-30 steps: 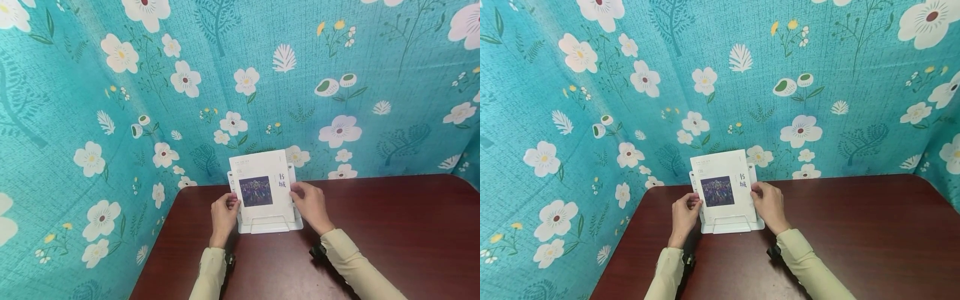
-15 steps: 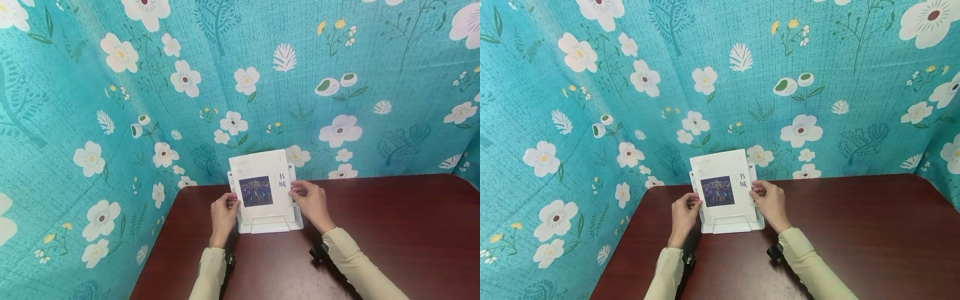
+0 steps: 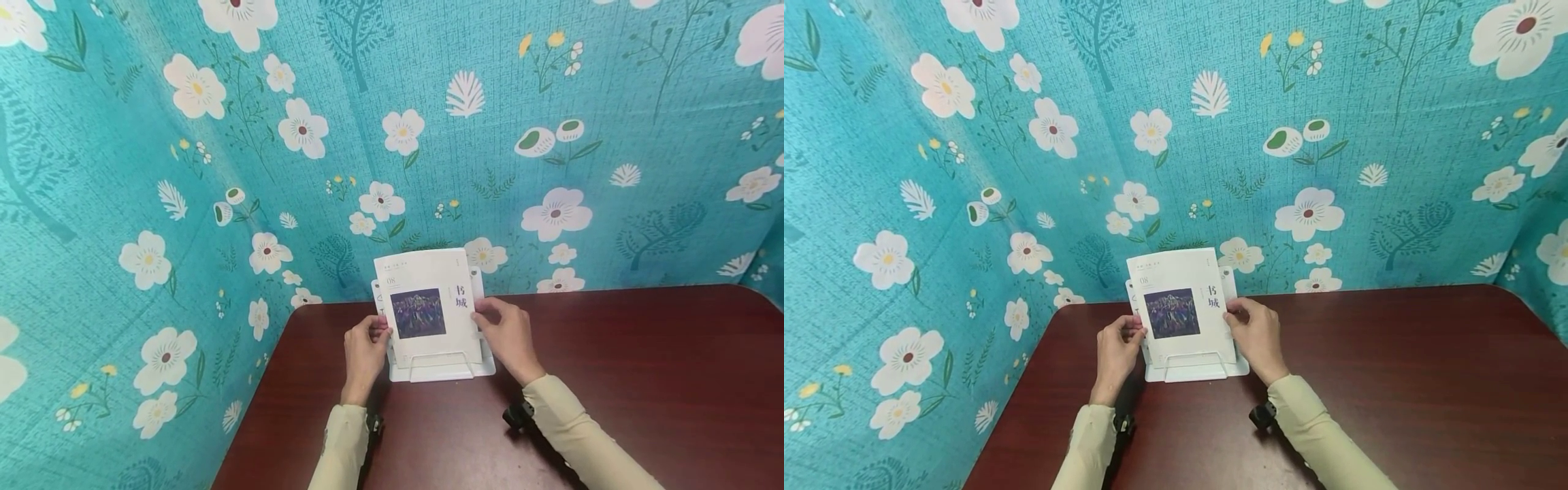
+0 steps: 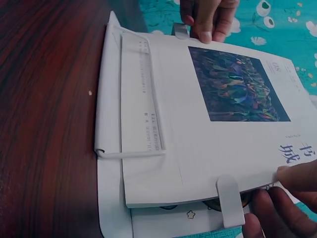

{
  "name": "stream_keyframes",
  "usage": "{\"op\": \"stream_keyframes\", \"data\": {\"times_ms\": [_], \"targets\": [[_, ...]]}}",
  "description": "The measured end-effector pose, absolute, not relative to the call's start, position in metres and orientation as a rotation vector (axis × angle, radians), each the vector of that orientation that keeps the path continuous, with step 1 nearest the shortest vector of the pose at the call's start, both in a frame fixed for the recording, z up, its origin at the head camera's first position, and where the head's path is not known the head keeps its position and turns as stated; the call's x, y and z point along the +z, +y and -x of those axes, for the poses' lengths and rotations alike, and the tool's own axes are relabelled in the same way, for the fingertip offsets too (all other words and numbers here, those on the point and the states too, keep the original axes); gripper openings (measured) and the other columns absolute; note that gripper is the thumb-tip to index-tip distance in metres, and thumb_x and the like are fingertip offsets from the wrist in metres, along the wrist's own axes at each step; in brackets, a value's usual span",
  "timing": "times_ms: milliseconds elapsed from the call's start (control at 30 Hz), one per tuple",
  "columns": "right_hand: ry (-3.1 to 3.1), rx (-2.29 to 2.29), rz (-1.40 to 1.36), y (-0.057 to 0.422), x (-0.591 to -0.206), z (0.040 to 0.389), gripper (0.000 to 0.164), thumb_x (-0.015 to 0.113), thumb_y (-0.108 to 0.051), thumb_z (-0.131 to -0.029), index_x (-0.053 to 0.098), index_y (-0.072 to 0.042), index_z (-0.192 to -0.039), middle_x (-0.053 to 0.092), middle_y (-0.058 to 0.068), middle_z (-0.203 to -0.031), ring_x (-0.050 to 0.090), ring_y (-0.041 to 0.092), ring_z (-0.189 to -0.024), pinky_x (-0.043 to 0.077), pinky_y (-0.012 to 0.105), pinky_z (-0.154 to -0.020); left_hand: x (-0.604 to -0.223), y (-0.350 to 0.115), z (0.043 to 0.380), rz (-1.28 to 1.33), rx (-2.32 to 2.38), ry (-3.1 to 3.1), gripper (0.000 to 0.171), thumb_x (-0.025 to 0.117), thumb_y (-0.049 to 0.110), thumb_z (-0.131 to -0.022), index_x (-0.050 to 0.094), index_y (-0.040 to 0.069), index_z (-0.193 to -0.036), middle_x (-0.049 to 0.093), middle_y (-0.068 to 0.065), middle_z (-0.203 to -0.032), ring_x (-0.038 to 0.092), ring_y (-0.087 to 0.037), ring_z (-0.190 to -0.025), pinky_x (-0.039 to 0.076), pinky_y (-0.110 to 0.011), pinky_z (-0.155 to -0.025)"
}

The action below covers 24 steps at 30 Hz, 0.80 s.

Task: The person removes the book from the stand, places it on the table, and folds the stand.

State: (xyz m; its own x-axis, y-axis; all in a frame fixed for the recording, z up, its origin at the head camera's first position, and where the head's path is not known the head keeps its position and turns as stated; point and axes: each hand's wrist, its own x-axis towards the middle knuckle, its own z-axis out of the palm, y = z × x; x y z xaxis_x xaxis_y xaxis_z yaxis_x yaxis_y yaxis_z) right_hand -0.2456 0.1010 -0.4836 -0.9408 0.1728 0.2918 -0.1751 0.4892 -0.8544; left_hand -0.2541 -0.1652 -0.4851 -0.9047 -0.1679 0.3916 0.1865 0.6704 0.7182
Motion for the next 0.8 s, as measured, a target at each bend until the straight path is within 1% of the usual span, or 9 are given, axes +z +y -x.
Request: {"op": "stream_keyframes", "data": {"times_ms": [100, 300, 433, 633, 800], "targets": [[-2.387, 1.441, -0.016, 0.101, -0.484, 0.246, 0.024, 0.075, -0.011, -0.095, 0.075, -0.002, -0.117, 0.077, 0.02, -0.118, 0.073, 0.038, -0.109, 0.06, 0.056, -0.095, -0.484, -0.166, 0.255, 0.025, -1.118, -2.458, 0.016, 0.082, 0.005, -0.088, 0.077, 0.003, -0.102, 0.079, -0.01, -0.094, 0.074, -0.016, -0.078, 0.06, -0.028, -0.071], [-2.385, 1.508, -0.014, 0.104, -0.489, 0.252, 0.022, 0.075, -0.007, -0.094, 0.075, -0.002, -0.115, 0.079, 0.021, -0.112, 0.077, 0.037, -0.103, 0.062, 0.051, -0.089, -0.485, -0.167, 0.254, 0.028, -1.138, -2.46, 0.016, 0.083, 0.005, -0.087, 0.078, 0.004, -0.102, 0.08, -0.01, -0.095, 0.076, -0.018, -0.079, 0.063, -0.032, -0.073], [-2.383, 1.536, -0.014, 0.104, -0.49, 0.254, 0.026, 0.076, -0.006, -0.093, 0.075, -0.001, -0.118, 0.079, 0.021, -0.109, 0.078, 0.036, -0.101, 0.063, 0.049, -0.087, -0.487, -0.168, 0.253, 0.016, -1.162, -2.443, 0.015, 0.083, 0.004, -0.087, 0.079, 0.004, -0.101, 0.081, -0.01, -0.095, 0.076, -0.018, -0.079, 0.063, -0.031, -0.073], [-2.394, 1.52, -0.018, 0.103, -0.49, 0.256, 0.027, 0.077, -0.007, -0.093, 0.076, -0.003, -0.12, 0.08, 0.019, -0.11, 0.078, 0.034, -0.103, 0.063, 0.047, -0.085, -0.487, -0.169, 0.253, 0.02, -1.179, -2.404, 0.015, 0.083, 0.003, -0.086, 0.079, 0.005, -0.1, 0.081, -0.009, -0.092, 0.075, -0.017, -0.077, 0.061, -0.028, -0.07], [-2.385, 1.516, -0.03, 0.105, -0.487, 0.256, 0.028, 0.077, -0.008, -0.093, 0.076, -0.003, -0.121, 0.079, 0.019, -0.113, 0.077, 0.036, -0.106, 0.063, 0.049, -0.086, -0.486, -0.168, 0.256, 0.036, -1.18, -2.395, 0.014, 0.082, 0.004, -0.087, 0.079, 0.005, -0.101, 0.08, -0.008, -0.092, 0.073, -0.014, -0.076, 0.059, -0.024, -0.07]]}}
